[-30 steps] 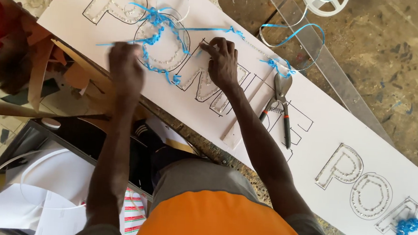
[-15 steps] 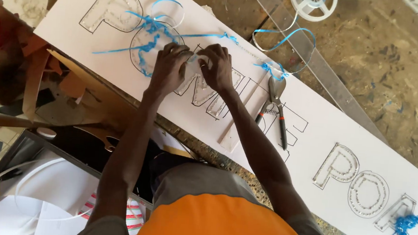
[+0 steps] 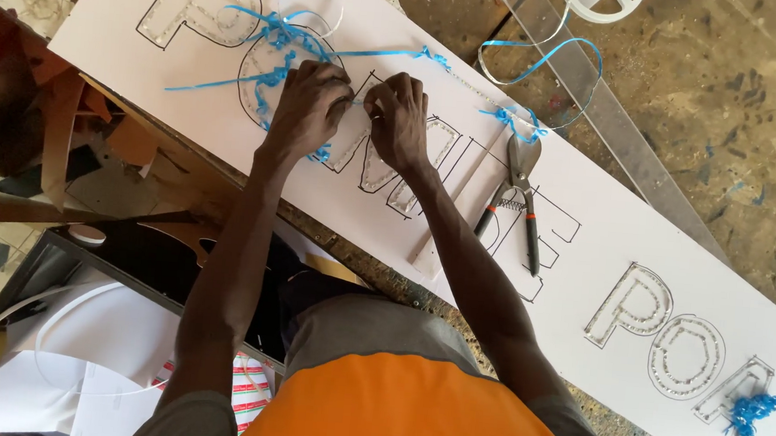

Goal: Apply flexible blue LED strips to the letter outlines on a sign board

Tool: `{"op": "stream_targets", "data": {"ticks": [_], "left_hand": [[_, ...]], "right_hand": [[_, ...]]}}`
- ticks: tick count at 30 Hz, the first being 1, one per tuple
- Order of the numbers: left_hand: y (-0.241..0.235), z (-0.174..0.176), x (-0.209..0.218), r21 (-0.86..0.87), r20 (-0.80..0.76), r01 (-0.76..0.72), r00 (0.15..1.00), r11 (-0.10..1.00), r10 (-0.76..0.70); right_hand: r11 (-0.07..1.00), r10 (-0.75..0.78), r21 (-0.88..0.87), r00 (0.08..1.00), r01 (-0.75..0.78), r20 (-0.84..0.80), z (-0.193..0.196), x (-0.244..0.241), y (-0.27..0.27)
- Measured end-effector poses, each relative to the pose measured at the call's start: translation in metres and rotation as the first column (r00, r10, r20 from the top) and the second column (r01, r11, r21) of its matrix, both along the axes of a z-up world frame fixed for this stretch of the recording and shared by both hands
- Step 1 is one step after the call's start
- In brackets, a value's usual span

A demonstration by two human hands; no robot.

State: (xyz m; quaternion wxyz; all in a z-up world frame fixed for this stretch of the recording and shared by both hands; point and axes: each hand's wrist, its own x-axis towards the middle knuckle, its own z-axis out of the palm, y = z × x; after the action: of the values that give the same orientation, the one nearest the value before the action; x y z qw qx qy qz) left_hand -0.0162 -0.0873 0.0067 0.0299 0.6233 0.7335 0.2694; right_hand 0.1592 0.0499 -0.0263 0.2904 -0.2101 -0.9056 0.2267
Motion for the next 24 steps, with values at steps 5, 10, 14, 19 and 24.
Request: {"op": "stream_targets", "data": {"ticks": [5, 10, 14, 19, 24], "left_hand": [[-0.008, -0.002, -0.006, -0.005, -0.013, 0.034, 0.999, 0.999, -0.034], [-0.019, 0.023, -0.007, 0.024, -0.055, 0.104, 0.993, 0.994, -0.103], [-0.030, 0.035, -0.003, -0.010, -0.090, 0.073, 0.993, 0.997, -0.074], [-0.047, 0.008, 0.011, -0.009, -0.236, -0.118, 0.965, 0.993, 0.112], [-0.063, -0.003, 0.042, 0.083, -0.296, -0.218, 0.926, 0.972, 0.233]], "right_hand": [[0.998, 0.022, -0.052, 1.000, -0.021, 0.013, 0.011, 0.014, -0.051], [0.789, 0.586, -0.129, 0.799, -0.601, -0.134, 0.078, 0.025, -0.111], [0.637, 0.663, -0.358, 0.722, -0.683, -0.197, 0.066, 0.027, -0.086], [0.940, 0.150, -0.300, 0.986, -0.164, -0.068, 0.051, 0.027, -0.017], [0.990, 0.126, -0.063, 0.991, -0.123, 0.047, 0.046, 0.028, -0.010]]}}
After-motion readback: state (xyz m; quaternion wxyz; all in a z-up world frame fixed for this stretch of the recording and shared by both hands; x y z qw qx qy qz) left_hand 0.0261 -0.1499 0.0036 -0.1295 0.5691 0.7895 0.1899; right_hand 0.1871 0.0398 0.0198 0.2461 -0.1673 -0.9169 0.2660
